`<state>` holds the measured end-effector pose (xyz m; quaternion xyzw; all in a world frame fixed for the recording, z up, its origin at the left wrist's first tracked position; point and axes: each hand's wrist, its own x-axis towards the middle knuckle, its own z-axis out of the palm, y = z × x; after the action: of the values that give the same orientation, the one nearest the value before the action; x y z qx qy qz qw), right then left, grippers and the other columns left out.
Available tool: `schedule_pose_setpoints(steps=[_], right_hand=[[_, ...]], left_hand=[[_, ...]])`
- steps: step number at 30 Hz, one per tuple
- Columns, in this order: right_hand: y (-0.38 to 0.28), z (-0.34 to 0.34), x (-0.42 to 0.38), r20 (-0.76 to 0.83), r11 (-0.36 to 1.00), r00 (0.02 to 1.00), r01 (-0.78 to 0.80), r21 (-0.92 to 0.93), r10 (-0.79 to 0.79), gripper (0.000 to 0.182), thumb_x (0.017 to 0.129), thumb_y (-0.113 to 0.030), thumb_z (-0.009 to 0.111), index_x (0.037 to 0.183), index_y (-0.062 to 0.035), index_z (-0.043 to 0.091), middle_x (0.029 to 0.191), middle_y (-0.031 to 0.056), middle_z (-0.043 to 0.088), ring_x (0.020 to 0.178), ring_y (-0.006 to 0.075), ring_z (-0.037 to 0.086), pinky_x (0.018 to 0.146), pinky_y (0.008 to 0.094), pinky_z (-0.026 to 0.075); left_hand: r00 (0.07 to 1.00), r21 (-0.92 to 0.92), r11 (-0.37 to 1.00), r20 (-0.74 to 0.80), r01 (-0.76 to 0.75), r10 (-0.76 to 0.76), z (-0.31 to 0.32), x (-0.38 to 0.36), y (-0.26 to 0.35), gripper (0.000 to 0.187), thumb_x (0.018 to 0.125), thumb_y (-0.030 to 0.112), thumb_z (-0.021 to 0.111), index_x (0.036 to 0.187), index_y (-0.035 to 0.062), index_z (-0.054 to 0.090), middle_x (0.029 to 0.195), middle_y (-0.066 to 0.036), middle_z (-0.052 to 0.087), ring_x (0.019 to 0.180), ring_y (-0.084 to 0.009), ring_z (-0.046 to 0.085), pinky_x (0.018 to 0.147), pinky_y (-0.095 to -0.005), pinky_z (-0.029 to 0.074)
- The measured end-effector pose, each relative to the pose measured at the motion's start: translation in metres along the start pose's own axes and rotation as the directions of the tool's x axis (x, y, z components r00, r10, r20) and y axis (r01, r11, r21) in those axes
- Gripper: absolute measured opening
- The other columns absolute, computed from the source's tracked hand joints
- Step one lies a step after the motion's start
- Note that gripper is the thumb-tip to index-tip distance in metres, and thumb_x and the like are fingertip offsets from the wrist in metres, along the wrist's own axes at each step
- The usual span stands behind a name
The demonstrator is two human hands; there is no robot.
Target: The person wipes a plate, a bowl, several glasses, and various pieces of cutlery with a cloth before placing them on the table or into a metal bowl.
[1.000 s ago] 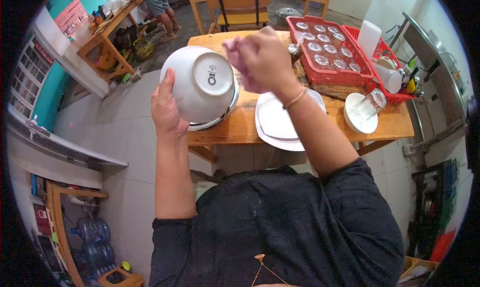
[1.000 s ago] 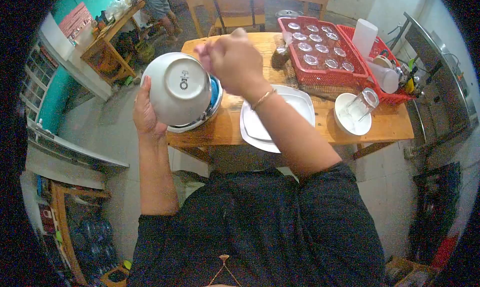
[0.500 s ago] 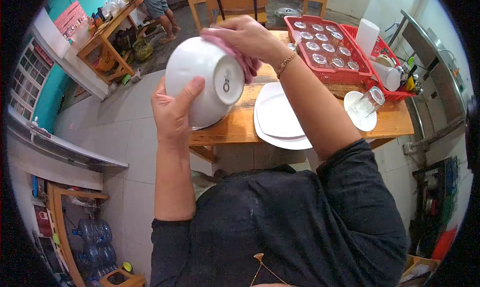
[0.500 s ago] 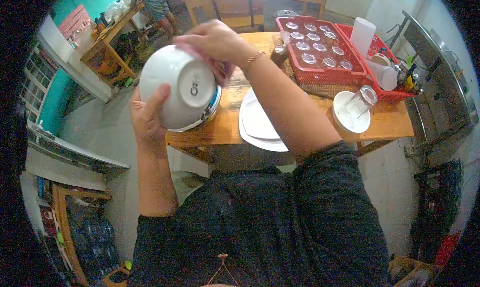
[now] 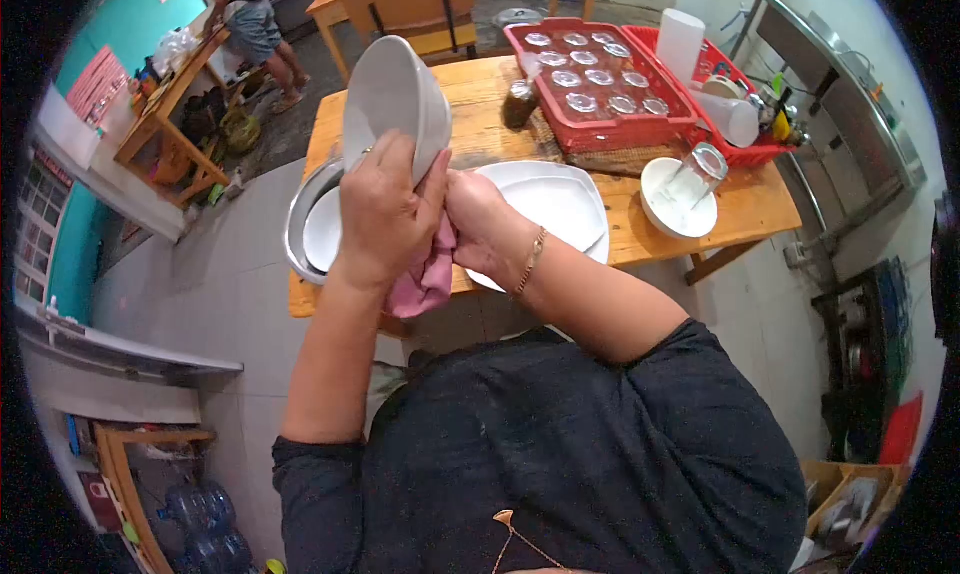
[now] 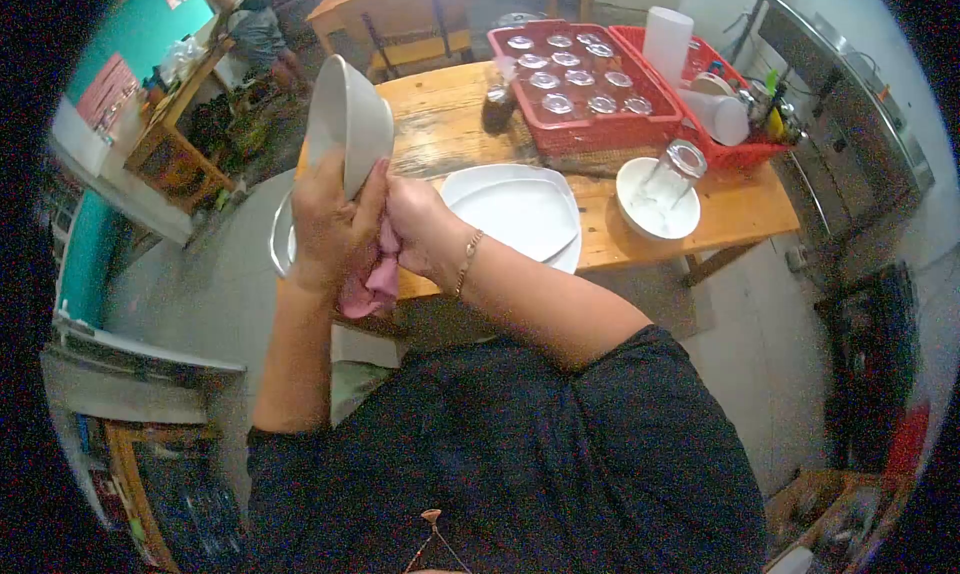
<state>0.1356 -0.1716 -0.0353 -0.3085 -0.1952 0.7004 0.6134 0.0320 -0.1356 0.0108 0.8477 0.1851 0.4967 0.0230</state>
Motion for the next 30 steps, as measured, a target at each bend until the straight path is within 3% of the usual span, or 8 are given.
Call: schedule_pose_setpoints(steps=[4,8,11,14,17,21,28,30], right_hand=[[-0.031,-0.009,-0.035,-0.041,0.921,0.952,0.282,-0.269,-0.303,0.026,0.099,-0.022,0.050,0.102,0.0002,0.063,0.087,0.0078,0.067,0.071,0.0120,0.063,0.065,0.0257,0.052],[-0.061,-0.006,-0.059,0.179,0.203,0.440,0.689,-0.696,-0.880,0.033,0.094,-0.033,0.058,0.087,-0.0031,0.068,0.071,0.0106,0.062,0.060,0.0195,0.063,0.054,0.0315,0.049],[-0.068,-0.006,-0.065,0.509,-0.421,0.141,0.402,-0.813,-0.849,0.028,0.088,-0.034,0.063,0.093,-0.0077,0.071,0.085,0.0160,0.063,0.075,0.0264,0.066,0.067,0.0378,0.052],[-0.089,-0.024,-0.079,0.421,-0.232,0.467,0.410,-0.882,-0.777,0.030,0.091,-0.032,0.061,0.096,-0.0058,0.074,0.098,0.0146,0.065,0.084,0.0212,0.064,0.076,0.0329,0.050],[-0.120,-0.071,-0.071,0.088,0.481,0.880,0.336,-0.810,-0.467,0.032,0.093,-0.029,0.057,0.099,-0.0012,0.072,0.100,0.0126,0.068,0.087,0.0179,0.064,0.077,0.0326,0.050],[-0.111,-0.119,-0.085,-0.029,0.467,0.921,0.170,-0.868,-0.389,0.033,0.093,-0.025,0.054,0.101,0.0039,0.068,0.090,0.0108,0.068,0.080,0.0149,0.063,0.073,0.0311,0.051],[-0.110,-0.140,-0.194,0.130,0.141,0.879,0.217,-0.966,-0.459,0.046,0.087,-0.031,0.065,0.111,0.0083,0.060,0.070,0.0090,0.065,0.058,0.0174,0.062,0.052,0.0309,0.050],[-0.131,-0.141,-0.228,-0.168,0.231,0.854,-0.058,-0.971,-0.492,0.057,0.084,-0.036,0.069,0.120,0.0070,0.055,0.072,0.0093,0.065,0.063,0.0174,0.063,0.057,0.0291,0.050]], left_hand=[[0.987,-0.163,0.985,0.158,0.048,-0.022,-0.008,0.009,0.004,0.021,0.083,0.012,0.068,0.079,-0.0001,0.052,0.070,-0.020,0.053,0.066,-0.0413,0.055,0.058,-0.0457,0.043],[0.939,-0.189,0.970,0.334,0.153,-0.083,-0.004,-0.001,0.025,0.013,0.082,0.008,0.067,0.088,-0.0011,0.060,0.077,-0.019,0.061,0.069,-0.0333,0.061,0.063,-0.0399,0.046],[0.936,-0.288,0.950,0.352,0.123,-0.015,0.010,0.003,0.041,0.013,0.080,0.009,0.067,0.087,-0.0015,0.063,0.075,-0.016,0.063,0.065,-0.0277,0.061,0.062,-0.0363,0.046],[0.871,-0.368,0.922,0.484,0.120,0.080,0.001,0.010,0.042,0.019,0.078,0.011,0.072,0.083,-0.0034,0.060,0.070,-0.019,0.059,0.065,-0.0346,0.060,0.059,-0.0393,0.046],[0.830,-0.544,0.779,0.556,0.313,0.055,-0.004,0.013,0.061,0.023,0.080,0.013,0.073,0.091,-0.0045,0.064,0.075,-0.015,0.064,0.066,-0.0247,0.063,0.061,-0.0332,0.047],[0.823,-0.744,0.370,0.554,0.556,-0.124,-0.001,0.012,0.080,0.024,0.085,0.008,0.069,0.103,-0.0060,0.064,0.090,-0.009,0.070,0.078,-0.0107,0.064,0.069,-0.0243,0.050],[0.826,-0.734,0.381,0.516,0.562,-0.225,0.023,0.020,0.082,0.023,0.087,0.006,0.068,0.106,-0.0064,0.063,0.093,-0.009,0.070,0.081,-0.0104,0.064,0.071,-0.0234,0.051],[0.810,-0.705,0.405,0.545,0.582,-0.217,0.031,0.015,0.081,0.023,0.087,0.006,0.068,0.106,-0.0067,0.064,0.092,-0.009,0.069,0.079,-0.0099,0.064,0.070,-0.0228,0.051]])
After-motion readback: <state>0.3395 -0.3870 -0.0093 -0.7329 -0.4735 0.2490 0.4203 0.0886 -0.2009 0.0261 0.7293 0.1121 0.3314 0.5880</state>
